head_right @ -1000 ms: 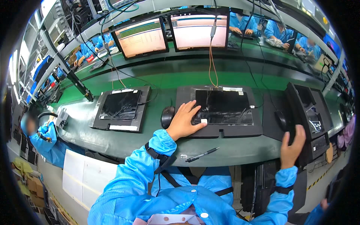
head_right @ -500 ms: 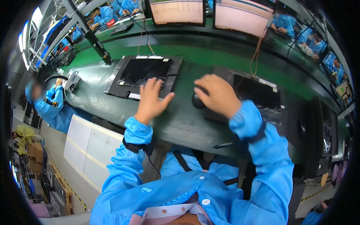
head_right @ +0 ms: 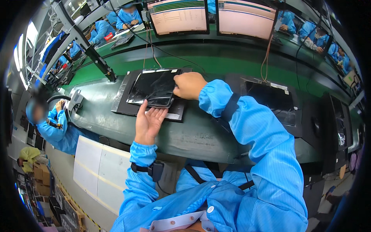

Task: The recorder is inspecting and testing tablet devices on an assembly line by plugging in cables and checking screen functions.

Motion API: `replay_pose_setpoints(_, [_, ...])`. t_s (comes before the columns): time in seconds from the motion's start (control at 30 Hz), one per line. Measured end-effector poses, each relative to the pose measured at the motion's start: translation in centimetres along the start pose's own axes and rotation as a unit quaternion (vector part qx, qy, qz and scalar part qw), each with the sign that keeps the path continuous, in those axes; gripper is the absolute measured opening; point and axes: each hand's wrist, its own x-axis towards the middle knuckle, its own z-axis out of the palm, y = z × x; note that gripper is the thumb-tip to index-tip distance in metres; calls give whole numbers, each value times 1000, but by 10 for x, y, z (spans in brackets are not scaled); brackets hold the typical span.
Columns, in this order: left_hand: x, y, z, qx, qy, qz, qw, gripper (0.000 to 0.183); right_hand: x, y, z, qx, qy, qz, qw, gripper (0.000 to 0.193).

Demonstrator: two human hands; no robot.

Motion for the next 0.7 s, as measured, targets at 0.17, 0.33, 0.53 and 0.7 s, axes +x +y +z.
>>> replay_pose_setpoints(0.17, [44,24,-16,-22,-155,5,988,36,0,-32,-11,1,-34,17,999,31])
replay_pose_setpoints(0.33, [18,16,-29,-17,-162,94,982,30,-54,-21,-38,38,38,-5,999,59])
replay_pose_setpoints(0.53, [-77,-41,2,164,-288,106,937,53,-159,15,-86,628,-54,123,766,75])
replay_pose_setpoints(0.7, [-111,-108,34,376,-412,56,828,61,-258,15,-121,675,46,190,711,50])
